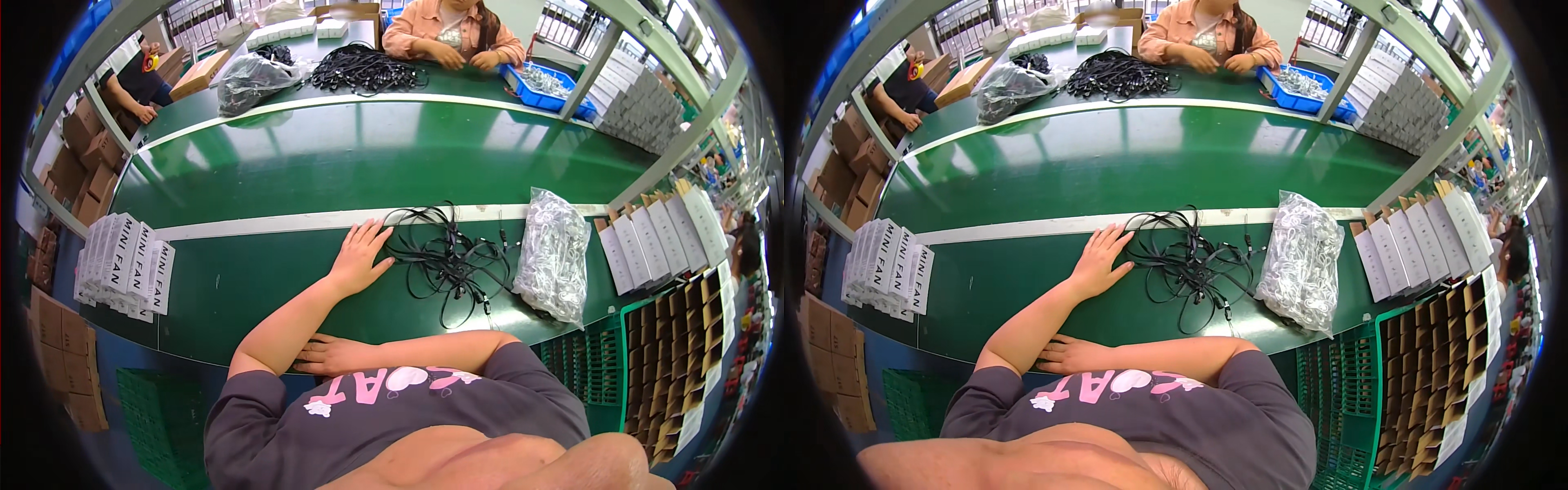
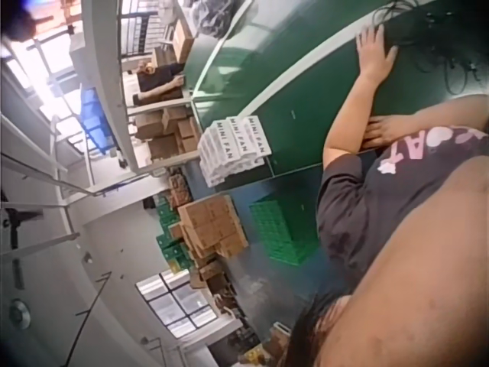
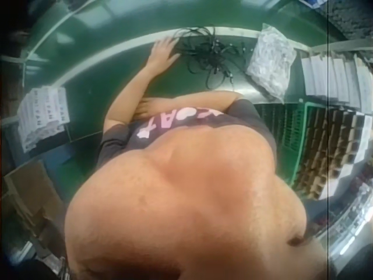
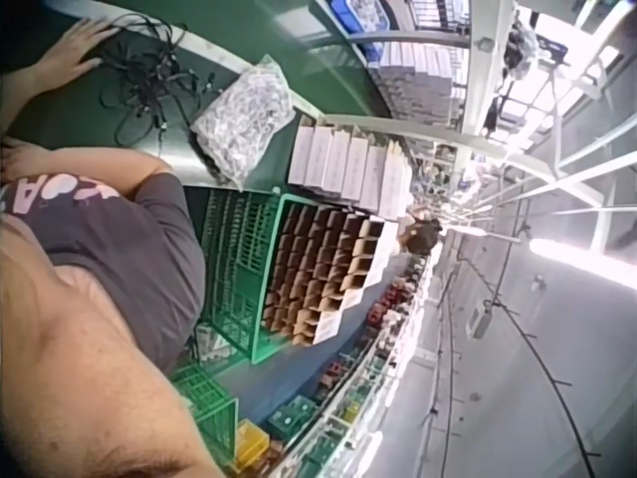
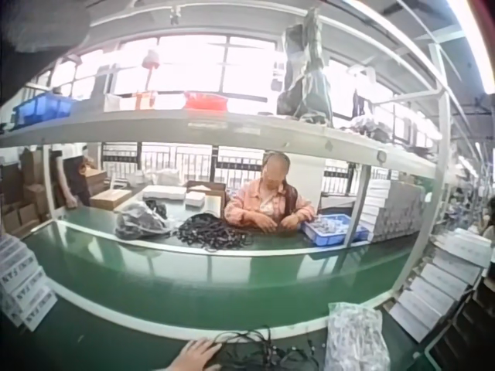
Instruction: The person packages mini fans by putting cables and lanyards into product boxes, closing the boxes, and stacking them on the table by hand.
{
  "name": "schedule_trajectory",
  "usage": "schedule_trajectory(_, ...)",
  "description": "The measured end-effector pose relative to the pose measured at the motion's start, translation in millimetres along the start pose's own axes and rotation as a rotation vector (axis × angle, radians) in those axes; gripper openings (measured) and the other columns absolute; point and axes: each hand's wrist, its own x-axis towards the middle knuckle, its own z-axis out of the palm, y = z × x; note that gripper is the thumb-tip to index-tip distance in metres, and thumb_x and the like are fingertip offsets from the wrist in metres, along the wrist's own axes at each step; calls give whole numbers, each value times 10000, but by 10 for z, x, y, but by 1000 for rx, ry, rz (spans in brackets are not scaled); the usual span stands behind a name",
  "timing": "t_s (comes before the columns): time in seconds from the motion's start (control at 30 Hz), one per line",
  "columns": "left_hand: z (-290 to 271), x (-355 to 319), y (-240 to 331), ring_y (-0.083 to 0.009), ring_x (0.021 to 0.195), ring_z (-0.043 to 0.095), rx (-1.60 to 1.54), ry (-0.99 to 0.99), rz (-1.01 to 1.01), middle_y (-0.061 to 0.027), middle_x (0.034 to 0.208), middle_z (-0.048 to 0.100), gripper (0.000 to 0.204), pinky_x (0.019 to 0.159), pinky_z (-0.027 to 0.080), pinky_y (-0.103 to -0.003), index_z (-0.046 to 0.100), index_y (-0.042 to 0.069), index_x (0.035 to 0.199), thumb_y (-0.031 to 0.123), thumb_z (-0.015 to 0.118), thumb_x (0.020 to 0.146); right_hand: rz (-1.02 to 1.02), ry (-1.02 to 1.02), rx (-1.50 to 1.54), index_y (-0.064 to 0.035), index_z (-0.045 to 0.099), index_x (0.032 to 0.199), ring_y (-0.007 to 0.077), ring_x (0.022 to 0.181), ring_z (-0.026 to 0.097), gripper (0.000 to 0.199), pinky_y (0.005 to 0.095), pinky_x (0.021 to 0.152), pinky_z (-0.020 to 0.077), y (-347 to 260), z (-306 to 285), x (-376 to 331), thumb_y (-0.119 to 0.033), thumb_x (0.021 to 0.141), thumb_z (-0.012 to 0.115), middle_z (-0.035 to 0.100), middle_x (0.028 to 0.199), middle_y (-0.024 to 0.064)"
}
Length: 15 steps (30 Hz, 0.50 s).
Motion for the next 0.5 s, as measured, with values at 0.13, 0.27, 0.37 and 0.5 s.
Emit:
schedule_trajectory(0.13,-22,-2,10,-335,1384,283,-14,7,16,-152,1460,375,587,1147,185,-478,417,75,1386,338,589,890,-27,-39,-92,-65,423,1359,299,1348,359,707,494,1150,206,35,89,-22,-262,727,670,419,1397,132)
schedule_trajectory(0.27,-23,51,20,-345,1376,294,-6,2,36,-160,1447,392,598,1139,195,-490,420,62,1382,315,607,874,-19,44,-29,-54,486,1284,315,1324,388,530,503,1133,220,15,-5,-4,-211,788,583,463,1343,162)
schedule_trajectory(0.37,-53,61,38,-344,1389,279,0,-18,9,-156,1464,374,608,1143,193,-481,412,52,1392,259,629,863,19,151,27,-59,534,1198,338,1279,427,374,524,1096,249,51,107,-28,-205,854,514,506,1279,182)
schedule_trajectory(0.5,-74,25,23,-327,1391,274,10,-8,5,-145,1467,372,575,1148,180,-465,428,30,1374,247,614,875,-86,145,-15,-98,524,1172,338,1241,449,334,537,1033,300,165,303,-35,-229,865,513,500,1293,174)
